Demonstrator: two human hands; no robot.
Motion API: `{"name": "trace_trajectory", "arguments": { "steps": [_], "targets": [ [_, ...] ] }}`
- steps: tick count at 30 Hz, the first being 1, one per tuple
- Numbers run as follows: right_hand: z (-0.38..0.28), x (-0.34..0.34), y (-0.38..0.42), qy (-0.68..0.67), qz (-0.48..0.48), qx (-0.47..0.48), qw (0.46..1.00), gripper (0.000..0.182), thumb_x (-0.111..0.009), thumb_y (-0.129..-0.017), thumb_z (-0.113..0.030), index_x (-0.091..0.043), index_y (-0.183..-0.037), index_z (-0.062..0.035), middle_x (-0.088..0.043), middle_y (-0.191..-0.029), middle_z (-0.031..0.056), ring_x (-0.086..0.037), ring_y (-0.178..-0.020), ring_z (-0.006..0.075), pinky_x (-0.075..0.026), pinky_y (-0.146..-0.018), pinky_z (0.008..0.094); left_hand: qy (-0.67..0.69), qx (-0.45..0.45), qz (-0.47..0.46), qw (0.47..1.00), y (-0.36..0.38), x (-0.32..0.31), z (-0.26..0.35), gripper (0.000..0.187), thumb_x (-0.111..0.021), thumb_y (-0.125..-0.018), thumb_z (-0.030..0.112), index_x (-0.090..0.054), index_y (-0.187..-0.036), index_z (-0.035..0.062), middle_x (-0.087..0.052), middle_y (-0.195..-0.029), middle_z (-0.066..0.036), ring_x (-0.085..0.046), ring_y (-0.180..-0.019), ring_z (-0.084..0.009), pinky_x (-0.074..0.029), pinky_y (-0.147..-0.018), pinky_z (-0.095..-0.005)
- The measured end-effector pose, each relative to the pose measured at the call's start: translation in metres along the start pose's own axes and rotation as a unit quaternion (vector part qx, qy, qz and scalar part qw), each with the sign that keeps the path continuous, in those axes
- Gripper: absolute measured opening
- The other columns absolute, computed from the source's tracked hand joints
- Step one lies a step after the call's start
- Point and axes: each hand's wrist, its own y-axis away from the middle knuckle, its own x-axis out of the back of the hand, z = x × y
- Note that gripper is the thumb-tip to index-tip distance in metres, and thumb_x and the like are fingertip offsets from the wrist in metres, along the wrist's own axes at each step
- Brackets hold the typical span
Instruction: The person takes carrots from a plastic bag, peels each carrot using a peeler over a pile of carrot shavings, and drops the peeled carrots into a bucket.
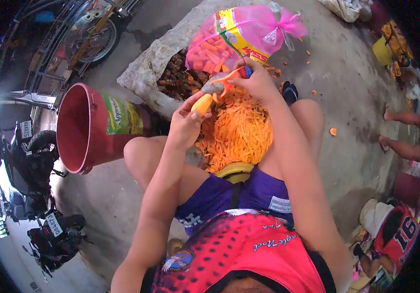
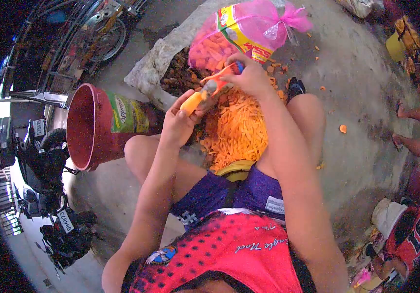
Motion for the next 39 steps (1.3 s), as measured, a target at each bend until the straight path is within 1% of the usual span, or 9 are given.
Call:
{"name": "trace_trajectory", "arguments": {
  "steps": [4, 8, 13, 20, 24, 29, 33, 37, 39],
  "targets": [
    [0.013, -0.014, 0.003, -0.072, -0.037, 0.017, 0.997, 0.041, -0.090, -0.074, -0.022, -0.068, -0.106, -0.0096, -0.069, -0.103, 0.0007, -0.063, -0.096, 0.0141, -0.051, -0.087, 0.0301, 0.040, -0.010, 0.030, 0.999, -0.007, 0.000, -0.005, 0.071, -0.085, -0.085, 0.026, -0.053, -0.142, -0.0006, -0.062, -0.136, -0.011, -0.064, -0.111, -0.0185, -0.054, -0.094, -0.0333],
    [0.014, -0.004, 0.002, 0.039, 0.020, 0.059, 0.997, 0.045, -0.091, -0.074, -0.023, -0.067, -0.109, -0.0105, -0.070, -0.101, 0.0030, -0.066, -0.094, 0.0158, -0.053, -0.086, 0.0310, 0.091, 0.010, 0.022, 0.996, -0.008, 0.007, -0.013, 0.074, -0.082, -0.087, 0.032, -0.050, -0.145, 0.0016, -0.062, -0.134, -0.009, -0.062, -0.105, -0.0162, -0.052, -0.094, -0.0340],
    [0.027, -0.001, -0.006, -0.006, -0.007, -0.016, 1.000, 0.043, -0.091, -0.074, -0.022, -0.065, -0.106, -0.0088, -0.070, -0.098, 0.0014, -0.065, -0.092, 0.0144, -0.052, -0.084, 0.0310, 0.170, 0.029, 0.026, 0.985, -0.009, 0.010, -0.007, 0.073, -0.078, -0.090, 0.035, -0.046, -0.148, 0.0039, -0.061, -0.132, -0.006, -0.061, -0.109, -0.0171, -0.050, -0.097, -0.0355],
    [-0.001, -0.005, 0.012, -0.117, -0.069, -0.013, 0.991, 0.046, -0.093, -0.071, -0.020, -0.065, -0.105, -0.0089, -0.066, -0.098, -0.0010, -0.062, -0.094, 0.0123, -0.051, -0.086, 0.0299, 0.035, 0.011, 0.015, 0.999, -0.007, 0.006, 0.004, 0.072, -0.083, -0.081, 0.004, -0.048, -0.144, 0.0027, -0.059, -0.137, -0.012, -0.058, -0.128, -0.0246, -0.049, -0.110, -0.0402],
    [0.001, -0.014, 0.013, -0.095, -0.103, 0.029, 0.990, 0.048, -0.094, -0.068, -0.020, -0.066, -0.106, -0.0094, -0.066, -0.101, -0.0010, -0.062, -0.096, 0.0126, -0.050, -0.088, 0.0303, -0.070, 0.020, 0.038, 0.997, -0.005, 0.007, 0.007, 0.074, -0.085, -0.078, 0.005, -0.049, -0.142, 0.0001, -0.059, -0.136, -0.013, -0.061, -0.124, -0.0247, -0.050, -0.108, -0.0391],
    [-0.011, -0.007, 0.014, -0.009, -0.117, -0.041, 0.992, 0.049, -0.093, -0.071, -0.013, -0.063, -0.110, -0.0067, -0.064, -0.103, -0.0013, -0.060, -0.092, 0.0102, -0.052, -0.085, 0.0292, -0.123, 0.040, 0.026, 0.991, -0.001, 0.002, 0.007, 0.079, -0.088, -0.075, 0.010, -0.049, -0.143, -0.0033, -0.062, -0.134, -0.013, -0.062, -0.122, -0.0244, -0.050, -0.108, -0.0394],
    [0.023, 0.003, -0.010, -0.006, -0.013, -0.031, 0.999, 0.048, -0.092, -0.072, -0.012, -0.063, -0.110, -0.0059, -0.064, -0.100, -0.0029, -0.060, -0.088, 0.0101, -0.052, -0.082, 0.0282, -0.057, 0.013, -0.017, 0.998, 0.005, -0.001, 0.012, 0.077, -0.086, -0.078, 0.011, -0.049, -0.143, -0.0048, -0.060, -0.136, -0.012, -0.060, -0.125, -0.0225, -0.046, -0.109, -0.0370],
    [-0.002, -0.018, 0.012, -0.046, -0.109, 0.084, 0.989, 0.045, -0.092, -0.073, -0.012, -0.063, -0.107, -0.0064, -0.064, -0.101, -0.0043, -0.061, -0.091, 0.0110, -0.052, -0.084, 0.0294, -0.043, -0.002, 0.026, 0.999, -0.001, 0.003, 0.001, 0.083, -0.089, -0.078, 0.023, -0.048, -0.145, -0.0047, -0.060, -0.137, -0.014, -0.060, -0.127, -0.0251, -0.046, -0.111, -0.0405],
    [0.007, -0.019, 0.013, -0.050, -0.055, 0.041, 0.996, 0.046, -0.093, -0.071, -0.015, -0.065, -0.106, -0.0083, -0.066, -0.101, -0.0018, -0.062, -0.094, 0.0122, -0.052, -0.085, 0.0305, -0.028, -0.003, 0.015, 0.999, -0.001, 0.003, -0.001, 0.087, -0.090, -0.078, 0.028, -0.046, -0.146, -0.0040, -0.060, -0.137, -0.013, -0.060, -0.127, -0.0253, -0.047, -0.110, -0.0417]
  ]
}}
